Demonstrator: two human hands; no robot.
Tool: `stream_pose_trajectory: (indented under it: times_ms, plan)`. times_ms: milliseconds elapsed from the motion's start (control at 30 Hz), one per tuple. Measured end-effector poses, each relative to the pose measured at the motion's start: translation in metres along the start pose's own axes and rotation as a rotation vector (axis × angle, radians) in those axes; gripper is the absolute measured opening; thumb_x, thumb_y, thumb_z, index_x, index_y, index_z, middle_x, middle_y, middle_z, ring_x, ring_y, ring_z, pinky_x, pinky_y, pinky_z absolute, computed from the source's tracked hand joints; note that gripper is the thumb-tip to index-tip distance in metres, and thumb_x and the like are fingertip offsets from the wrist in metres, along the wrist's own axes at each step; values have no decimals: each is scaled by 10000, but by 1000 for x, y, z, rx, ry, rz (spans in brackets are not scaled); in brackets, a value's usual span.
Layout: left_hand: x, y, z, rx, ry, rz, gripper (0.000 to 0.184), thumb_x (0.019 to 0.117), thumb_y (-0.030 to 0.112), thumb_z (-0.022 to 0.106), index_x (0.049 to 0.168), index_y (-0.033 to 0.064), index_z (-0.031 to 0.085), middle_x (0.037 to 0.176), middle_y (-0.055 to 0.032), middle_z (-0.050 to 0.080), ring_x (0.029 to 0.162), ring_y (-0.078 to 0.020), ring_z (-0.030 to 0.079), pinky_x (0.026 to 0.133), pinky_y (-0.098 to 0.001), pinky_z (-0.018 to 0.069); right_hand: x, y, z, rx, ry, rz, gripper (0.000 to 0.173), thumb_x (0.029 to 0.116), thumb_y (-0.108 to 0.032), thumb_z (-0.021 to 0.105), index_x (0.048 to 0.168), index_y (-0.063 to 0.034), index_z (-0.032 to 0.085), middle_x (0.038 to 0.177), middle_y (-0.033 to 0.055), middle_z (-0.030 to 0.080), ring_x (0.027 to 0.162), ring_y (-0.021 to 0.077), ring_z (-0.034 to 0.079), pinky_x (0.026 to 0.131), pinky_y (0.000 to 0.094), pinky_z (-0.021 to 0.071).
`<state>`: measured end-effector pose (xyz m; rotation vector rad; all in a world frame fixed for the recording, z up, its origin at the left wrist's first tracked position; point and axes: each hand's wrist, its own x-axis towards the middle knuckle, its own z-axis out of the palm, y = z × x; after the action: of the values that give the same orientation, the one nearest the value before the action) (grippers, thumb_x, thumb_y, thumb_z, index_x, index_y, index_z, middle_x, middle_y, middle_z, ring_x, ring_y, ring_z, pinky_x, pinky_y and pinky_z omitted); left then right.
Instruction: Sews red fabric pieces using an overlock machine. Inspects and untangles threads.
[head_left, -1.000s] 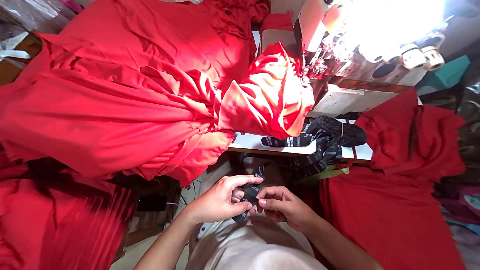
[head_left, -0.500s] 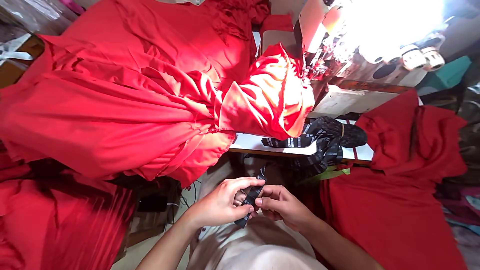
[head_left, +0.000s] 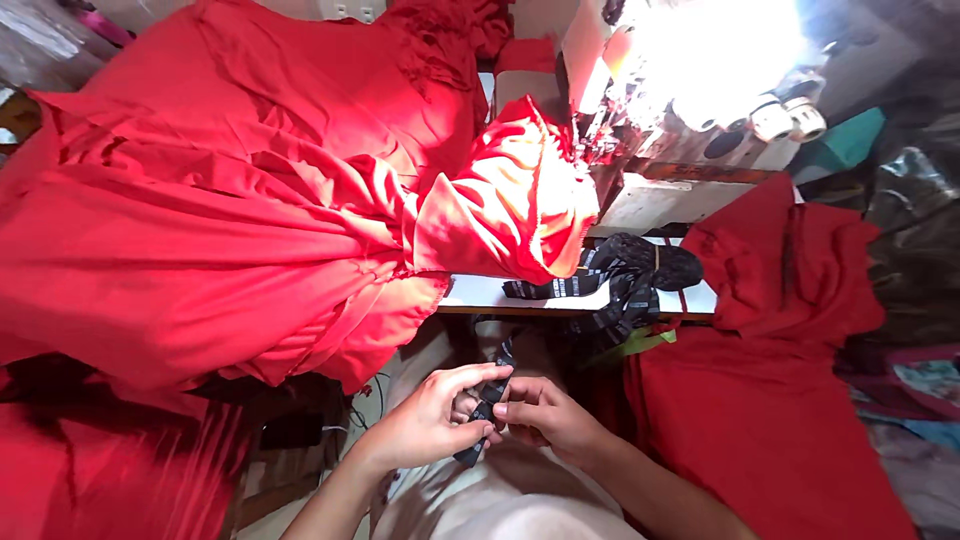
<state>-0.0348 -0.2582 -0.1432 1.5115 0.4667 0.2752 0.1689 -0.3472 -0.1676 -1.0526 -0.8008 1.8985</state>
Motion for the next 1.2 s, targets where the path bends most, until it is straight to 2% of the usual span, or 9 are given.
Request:
stream_pose_trajectory:
  times_ms: [267, 367, 467, 600, 733, 867, 967, 1067, 1200]
  plan:
    - [-7, -6, -9, 236, 104, 95, 696, 880, 95, 755, 1514, 62, 469, 1381, -56, 631, 748, 22, 664, 648, -163, 579, -14, -14, -17, -308, -43, -132, 186, 995, -133, 603, 1089, 8, 677, 892, -25, 661, 639, -38, 537, 575, 146, 457]
    - [-16, 2, -15, 361, 325, 63, 603, 854, 129, 765, 1386, 9, 506, 1124, -20, 717, 745, -31, 708, 589, -205, 596, -30, -44, -53, -693, 245, -536, 273, 975, -228, 647, 1137, -29, 739, 1083, 49, 700, 893, 16, 639, 765, 196, 547]
    - [-10, 18, -11, 273, 450, 125, 599, 814, 69, 775, 1339, -4, 497, 920, 68, 746, 747, -39, 732, 645, -194, 616, -33, -89, -97, -1162, 720, -782, 332, 969, -282, 647, 1191, -58, 754, 1015, 102, 699, 797, 120, 643, 697, 289, 549]
    - [27, 45, 2, 225, 564, 333, 565, 751, 18, 778, 1268, -20, 553, 886, 90, 753, 733, -2, 698, 679, -163, 586, -18, -120, -143, -1443, 897, -764, 289, 937, -251, 701, 1127, -38, 741, 1026, 163, 699, 903, 333, 695, 739, 532, 560]
    - [70, 69, 5, 159, 684, 391, 578, 765, -24, 781, 1273, -63, 510, 899, 51, 730, 732, -8, 696, 701, -174, 602, -7, -124, -164, -1390, 842, -738, 229, 927, -271, 705, 1016, -78, 790, 1027, 150, 717, 1038, 370, 649, 871, 550, 522]
    - [97, 78, 9, 151, 793, 396, 552, 774, -70, 764, 1261, -85, 506, 907, 1, 723, 763, -16, 711, 714, -184, 615, -8, -119, -161, -1408, 919, -785, 342, 911, -431, 680, 1070, -158, 813, 1176, 159, 699, 1141, 432, 594, 923, 645, 411]
    - [108, 75, 17, 138, 882, 473, 538, 776, -87, 745, 1259, -111, 509, 943, -5, 719, 784, -4, 708, 724, -177, 612, -5, -111, -121, -1214, 932, -1050, 399, 935, -516, 637, 1076, -181, 803, 1150, 91, 711, 1114, 290, 617, 938, 506, 460]
    - [111, 72, 24, 149, 929, 516, 497, 771, -85, 731, 1207, -143, 498, 916, -14, 712, 775, 1, 706, 733, -172, 608, 7, -96, -63, -907, 684, -1149, 454, 913, -561, 676, 1095, -149, 740, 1128, 19, 706, 1150, 110, 605, 990, 297, 487]
    - [100, 74, 24, 12, 882, 484, 478, 834, -74, 682, 1263, -85, 472, 890, 49, 725, 796, -7, 712, 759, -188, 610, 22, -92, -35, -629, 495, -1128, 158, 865, -256, 767, 939, -119, 736, 1097, -1, 692, 1147, 50, 598, 975, 201, 498]
